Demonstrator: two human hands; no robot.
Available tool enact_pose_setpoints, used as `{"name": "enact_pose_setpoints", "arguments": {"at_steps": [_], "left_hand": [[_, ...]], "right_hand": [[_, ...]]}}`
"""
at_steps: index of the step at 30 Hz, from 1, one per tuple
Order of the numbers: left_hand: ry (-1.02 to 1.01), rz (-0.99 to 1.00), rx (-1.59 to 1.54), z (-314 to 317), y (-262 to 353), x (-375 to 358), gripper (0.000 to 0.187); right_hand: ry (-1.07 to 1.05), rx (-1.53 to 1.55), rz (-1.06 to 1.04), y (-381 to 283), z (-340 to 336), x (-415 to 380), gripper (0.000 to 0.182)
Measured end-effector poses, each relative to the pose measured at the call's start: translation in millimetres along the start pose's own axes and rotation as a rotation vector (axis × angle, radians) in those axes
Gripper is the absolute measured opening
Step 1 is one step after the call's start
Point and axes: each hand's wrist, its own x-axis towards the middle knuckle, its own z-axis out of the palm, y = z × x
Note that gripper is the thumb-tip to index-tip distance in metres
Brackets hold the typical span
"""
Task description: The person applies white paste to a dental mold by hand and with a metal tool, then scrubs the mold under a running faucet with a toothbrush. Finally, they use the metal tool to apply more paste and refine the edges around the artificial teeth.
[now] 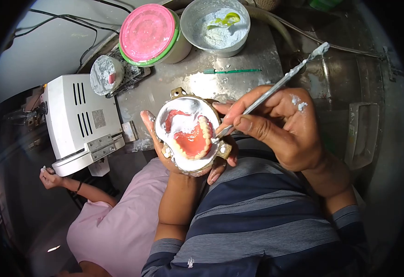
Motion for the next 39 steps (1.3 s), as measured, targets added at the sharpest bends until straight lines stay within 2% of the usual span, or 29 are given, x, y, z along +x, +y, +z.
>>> {"name": "enact_pose_setpoints", "arguments": {"at_steps": [1,2,4,5,7,8,10,12,15,16,17,18,20,21,23,24,26,29,32,35,39], "left_hand": [[-0.107,0.031,0.097,-7,3,4,0.135],[-0.378,0.054,-0.047,-24,-4,14,0.131],[0.362,0.268,-0.061,16,2,-3,0.122],[0.360,0.279,-0.063,10,2,-8,0.122],[0.389,0.406,0.211,-6,1,-16,0.115],[0.387,0.413,0.208,-7,0,-19,0.115],[0.234,0.404,0.054,-3,-2,-18,0.115],[0.298,0.402,0.027,2,-4,-16,0.119],[0.185,0.409,0.084,1,-5,-5,0.130],[0.053,0.380,0.092,-2,-3,-3,0.136],[-0.079,0.351,0.102,-3,-2,-2,0.141],[-0.080,0.355,0.100,1,-3,-3,0.141],[0.319,0.386,0.129,12,-7,-7,0.146],[0.318,0.388,0.128,9,-5,-5,0.146],[0.024,0.322,0.339,-1,0,0,0.146],[0.023,0.320,0.339,1,-2,-1,0.146],[0.132,0.355,0.054,9,-8,-4,0.148],[0.124,0.360,0.164,12,-5,-3,0.147],[0.116,0.378,0.260,12,-4,-2,0.146],[0.126,0.406,0.336,15,-5,-3,0.145],[0.169,0.408,0.317,22,-10,-11,0.145]], "right_hand": [[0.025,-0.022,0.000,-2,-3,1,0.013],[0.049,-0.046,0.002,-4,-8,1,0.013],[0.096,-0.076,-0.111,4,-26,11,0.017],[0.155,-0.140,-0.165,6,-36,18,0.019],[0.271,-0.285,-0.204,10,-61,31,0.021],[0.332,-0.179,-0.238,13,-68,38,0.017],[0.390,-0.226,-0.229,18,-85,42,0.020],[0.427,-0.280,-0.224,21,-95,46,0.022],[0.509,-0.431,-0.203,28,-111,50,0.023],[0.553,-0.528,-0.190,30,-116,49,0.024],[0.549,-0.513,-0.143,31,-119,48,0.025],[0.544,-0.515,-0.143,30,-117,47,0.025],[0.483,-0.493,-0.141,26,-111,41,0.024],[0.480,-0.495,-0.141,20,-103,37,0.024],[0.325,-0.293,-0.179,3,-77,27,0.021],[0.327,-0.294,-0.180,-3,-66,23,0.021],[0.136,-0.218,-0.279,-14,-46,16,0.019],[0.047,-0.362,-0.250,-31,-20,3,0.020],[-0.089,-0.521,-0.370,-33,-16,10,0.019],[-0.121,-0.490,-0.297,-31,-8,10,0.015],[-0.074,-0.525,-0.362,-15,-4,7,0.009]]}}
